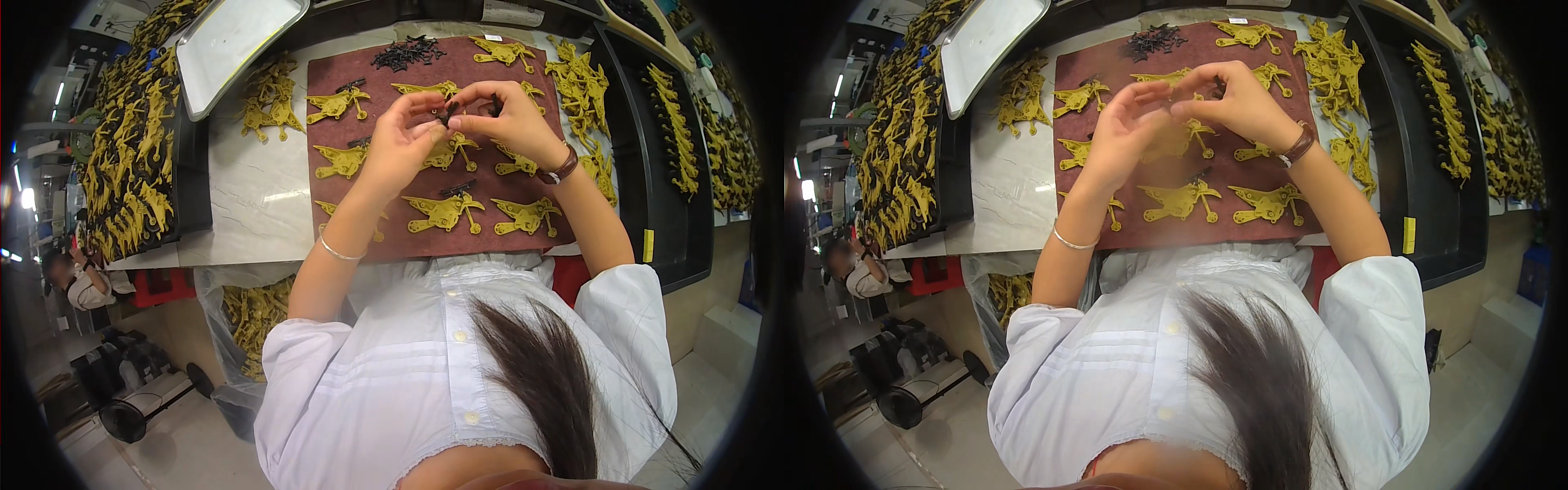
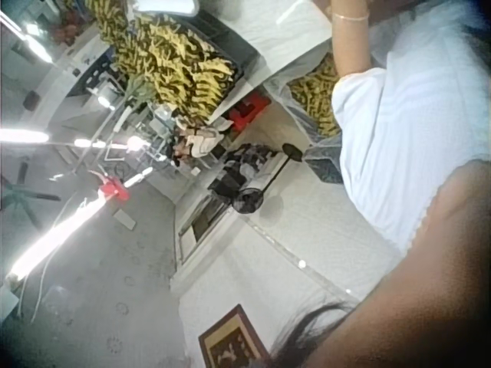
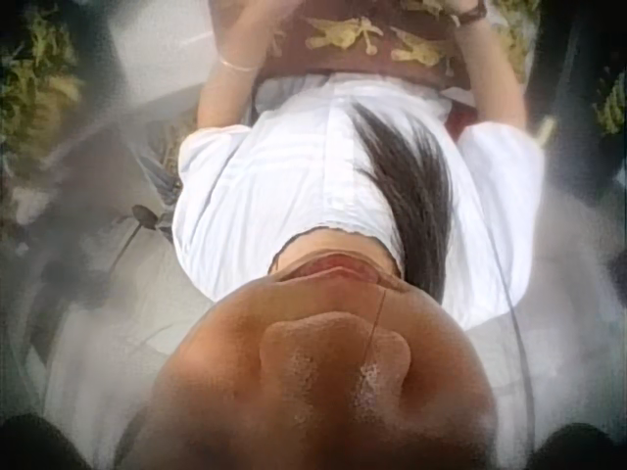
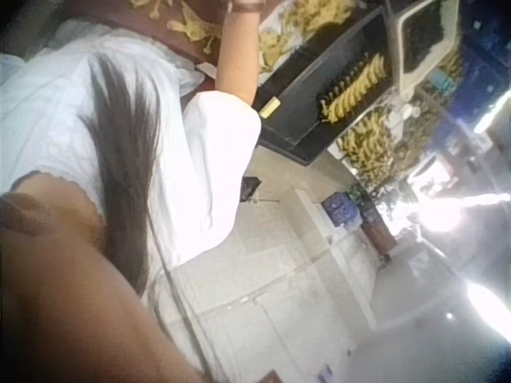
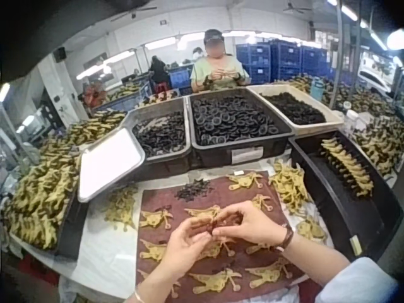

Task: The person assembles miniature plastic toy motorcycles by hand, fitting together plastic components such as toy motorcycle bodies and toy motorcycle wheels.

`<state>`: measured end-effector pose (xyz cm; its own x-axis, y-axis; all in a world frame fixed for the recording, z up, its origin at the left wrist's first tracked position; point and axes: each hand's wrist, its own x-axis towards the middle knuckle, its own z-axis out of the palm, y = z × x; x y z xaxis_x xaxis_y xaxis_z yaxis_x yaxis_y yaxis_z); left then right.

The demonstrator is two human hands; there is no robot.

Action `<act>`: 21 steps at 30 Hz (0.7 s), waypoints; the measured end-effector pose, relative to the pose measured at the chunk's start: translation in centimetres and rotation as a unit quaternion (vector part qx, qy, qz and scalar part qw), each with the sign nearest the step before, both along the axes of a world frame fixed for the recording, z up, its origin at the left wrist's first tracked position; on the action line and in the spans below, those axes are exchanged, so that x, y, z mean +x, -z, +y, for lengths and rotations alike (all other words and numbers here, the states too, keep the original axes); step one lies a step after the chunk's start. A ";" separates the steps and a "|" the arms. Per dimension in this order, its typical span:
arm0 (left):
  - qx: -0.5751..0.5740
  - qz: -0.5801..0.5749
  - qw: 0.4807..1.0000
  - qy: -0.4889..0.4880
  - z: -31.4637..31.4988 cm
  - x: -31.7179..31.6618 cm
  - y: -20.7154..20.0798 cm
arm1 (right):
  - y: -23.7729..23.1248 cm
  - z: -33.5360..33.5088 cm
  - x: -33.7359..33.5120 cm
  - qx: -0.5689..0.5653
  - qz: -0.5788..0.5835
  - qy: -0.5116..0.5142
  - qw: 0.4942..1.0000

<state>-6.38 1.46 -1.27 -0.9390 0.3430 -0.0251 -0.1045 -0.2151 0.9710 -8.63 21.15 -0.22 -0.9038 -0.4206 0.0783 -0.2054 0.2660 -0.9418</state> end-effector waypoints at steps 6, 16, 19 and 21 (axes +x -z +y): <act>0.117 -0.111 0.985 -0.064 0.9 -0.1 1.3 | 0.8 -0.9 0.8 -0.082 -0.039 0.093 0.991; 0.192 -0.128 0.970 -0.080 0.1 0.3 1.1 | 1.5 -0.7 0.3 -0.110 -0.117 -0.030 0.987; 0.142 -0.087 0.983 -0.082 -0.6 0.6 1.1 | 2.1 -0.6 -0.2 -0.090 -0.049 -0.039 0.994; 0.088 -0.081 0.990 -0.077 -0.9 0.9 0.4 | 1.1 -0.7 -0.2 -0.074 -0.063 -0.038 0.995</act>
<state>-5.44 0.52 -1.71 -0.9691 0.2090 -0.1311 -0.2078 -0.4052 0.8903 -8.87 20.43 -1.35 -0.8761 -0.4810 0.0325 -0.0980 0.1116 -0.9889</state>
